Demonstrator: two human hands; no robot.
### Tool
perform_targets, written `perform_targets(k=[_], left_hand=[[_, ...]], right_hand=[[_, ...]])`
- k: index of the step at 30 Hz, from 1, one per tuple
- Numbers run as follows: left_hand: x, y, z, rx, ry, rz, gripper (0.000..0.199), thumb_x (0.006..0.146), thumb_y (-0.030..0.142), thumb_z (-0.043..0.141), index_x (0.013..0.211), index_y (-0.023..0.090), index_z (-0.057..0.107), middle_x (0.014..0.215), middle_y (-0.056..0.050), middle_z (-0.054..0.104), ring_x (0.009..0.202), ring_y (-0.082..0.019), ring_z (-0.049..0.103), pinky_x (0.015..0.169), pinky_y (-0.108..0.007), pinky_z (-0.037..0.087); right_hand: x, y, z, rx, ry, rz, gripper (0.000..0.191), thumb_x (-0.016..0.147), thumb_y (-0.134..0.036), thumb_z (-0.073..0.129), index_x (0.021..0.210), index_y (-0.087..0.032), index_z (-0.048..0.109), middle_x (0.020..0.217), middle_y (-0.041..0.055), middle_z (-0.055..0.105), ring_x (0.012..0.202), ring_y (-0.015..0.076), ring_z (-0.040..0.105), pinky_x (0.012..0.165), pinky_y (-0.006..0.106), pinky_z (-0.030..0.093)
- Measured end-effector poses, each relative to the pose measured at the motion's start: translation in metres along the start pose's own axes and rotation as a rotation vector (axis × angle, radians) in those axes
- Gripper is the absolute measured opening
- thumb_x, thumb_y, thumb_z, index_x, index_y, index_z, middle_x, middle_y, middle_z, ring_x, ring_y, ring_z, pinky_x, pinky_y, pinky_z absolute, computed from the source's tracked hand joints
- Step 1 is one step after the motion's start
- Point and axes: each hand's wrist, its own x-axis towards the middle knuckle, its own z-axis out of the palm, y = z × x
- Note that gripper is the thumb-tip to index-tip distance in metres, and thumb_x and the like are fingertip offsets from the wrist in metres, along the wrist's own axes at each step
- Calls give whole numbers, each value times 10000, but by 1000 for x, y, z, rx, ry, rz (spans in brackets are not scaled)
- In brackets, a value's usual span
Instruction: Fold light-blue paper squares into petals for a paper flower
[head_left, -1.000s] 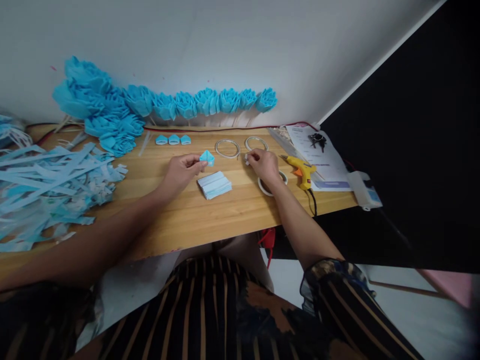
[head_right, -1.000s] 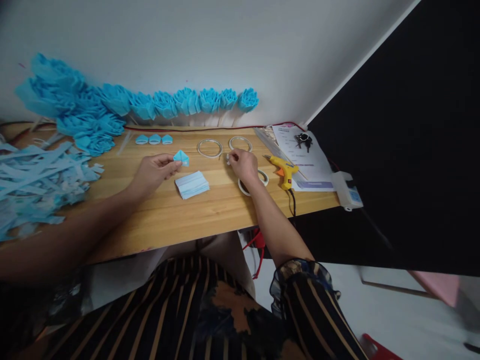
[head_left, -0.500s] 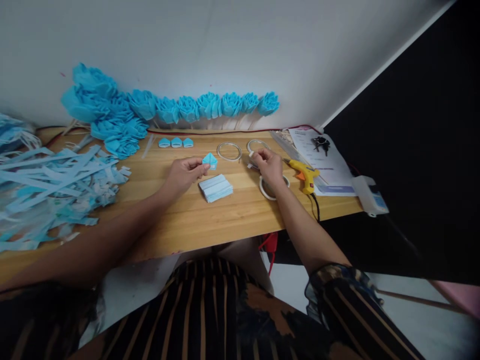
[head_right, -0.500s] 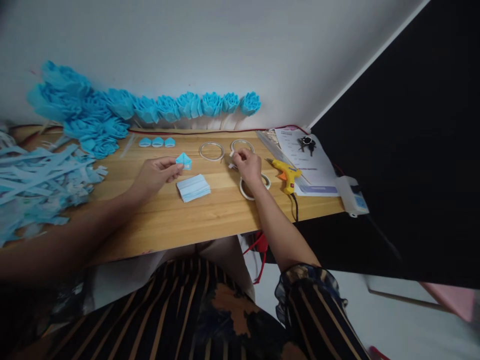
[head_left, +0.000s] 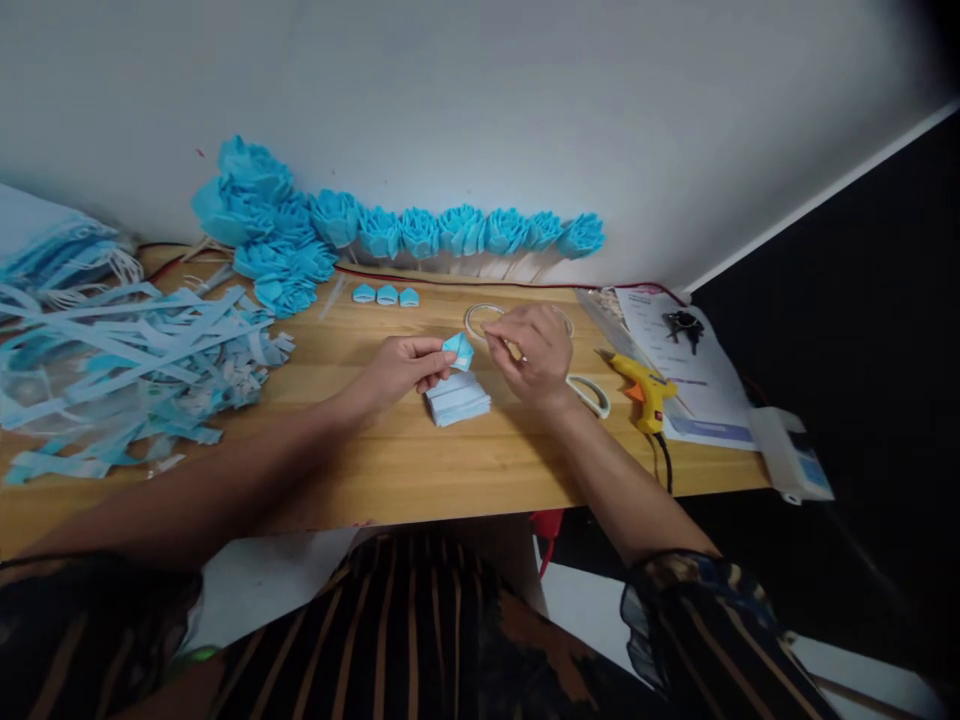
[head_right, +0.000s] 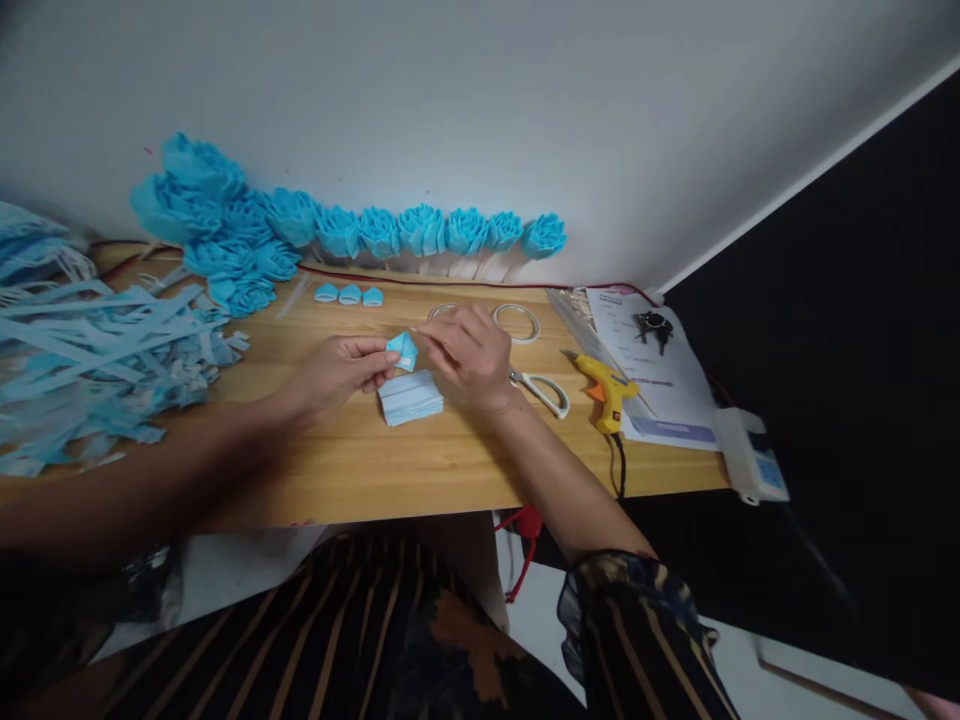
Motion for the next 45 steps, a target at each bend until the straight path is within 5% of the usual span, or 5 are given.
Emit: perform_targets(k=[14,30,45], left_hand=[[-1,-4,2,-120,-37,-93,211,805,328,764,692,170,684,646,4,620,555,-80,504,517,-222,356],[2,-9,-1,-153,-36,-104,265,790,364,785,694,147,665,632,14,608,556,-60,501,518,-193,347],[4,-9,-2,-187,-42,-94,252,847,319,778,695,146,675,619,13,610,534,-54,503,514,-186,364]], right_hand=[[-23,7,8,-34,-64,-113,161,966,-276,600,1028,-319,742,869,47,706,838,226,625,776,426,505],[-14,5,11,-108,105,-369,235,924,-125,674,1122,-250,662,841,9,703,785,169,609,689,327,489],[-16,6,12,-121,26,-315,141,964,-171,637,1025,-270,718,844,14,723,772,167,625,680,334,495]])
